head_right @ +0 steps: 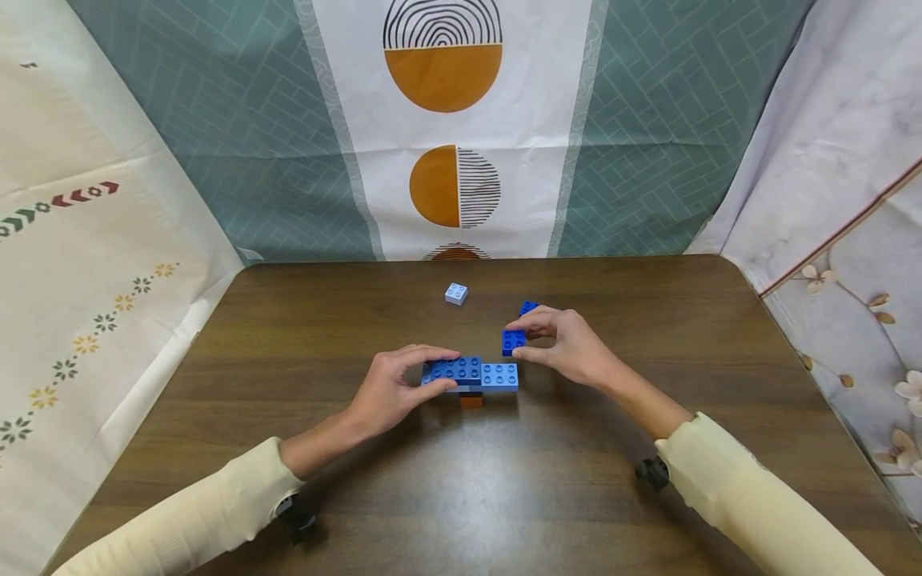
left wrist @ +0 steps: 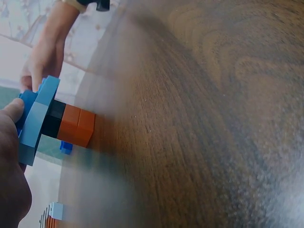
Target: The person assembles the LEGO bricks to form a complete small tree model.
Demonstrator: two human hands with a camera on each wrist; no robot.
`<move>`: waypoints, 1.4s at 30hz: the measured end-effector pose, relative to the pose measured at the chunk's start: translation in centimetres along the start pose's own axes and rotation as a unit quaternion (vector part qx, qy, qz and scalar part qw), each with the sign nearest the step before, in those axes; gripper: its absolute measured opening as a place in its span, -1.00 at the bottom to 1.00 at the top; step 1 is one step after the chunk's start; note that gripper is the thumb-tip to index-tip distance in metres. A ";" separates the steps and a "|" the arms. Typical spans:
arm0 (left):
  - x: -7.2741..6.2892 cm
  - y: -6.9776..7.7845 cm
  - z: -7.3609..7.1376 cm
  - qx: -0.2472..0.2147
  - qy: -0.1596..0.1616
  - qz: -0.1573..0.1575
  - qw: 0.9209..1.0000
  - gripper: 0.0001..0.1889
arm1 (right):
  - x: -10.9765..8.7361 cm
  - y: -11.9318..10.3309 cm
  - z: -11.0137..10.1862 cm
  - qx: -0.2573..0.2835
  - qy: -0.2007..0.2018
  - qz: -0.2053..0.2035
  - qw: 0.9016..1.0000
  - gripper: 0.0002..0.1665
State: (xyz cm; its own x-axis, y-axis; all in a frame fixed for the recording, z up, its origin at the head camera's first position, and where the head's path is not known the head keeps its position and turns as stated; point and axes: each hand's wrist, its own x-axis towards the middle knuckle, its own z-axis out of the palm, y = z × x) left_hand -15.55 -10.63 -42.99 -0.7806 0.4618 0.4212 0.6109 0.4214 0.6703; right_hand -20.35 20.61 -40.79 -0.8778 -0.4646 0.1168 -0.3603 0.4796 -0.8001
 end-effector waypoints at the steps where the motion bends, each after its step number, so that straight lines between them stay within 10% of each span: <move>1: 0.0 0.0 0.0 0.000 0.000 -0.001 1.000 -0.60 | -0.1 -0.3 0.0 0.004 0.000 -0.002 1.000 -0.57; 42: 0.0 -0.1 0.0 -0.007 0.005 0.020 1.000 -0.61 | -2.4 -3.1 2.3 0.096 -0.037 0.009 0.995 -0.56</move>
State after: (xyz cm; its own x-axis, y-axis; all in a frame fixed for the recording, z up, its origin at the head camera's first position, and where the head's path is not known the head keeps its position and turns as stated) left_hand -15.67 -10.66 -43.06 -0.7563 0.4708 0.4543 0.6404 0.3905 0.6613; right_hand -16.40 18.55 -39.95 -0.8552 -0.5144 0.0636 -0.2715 0.3400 -0.9004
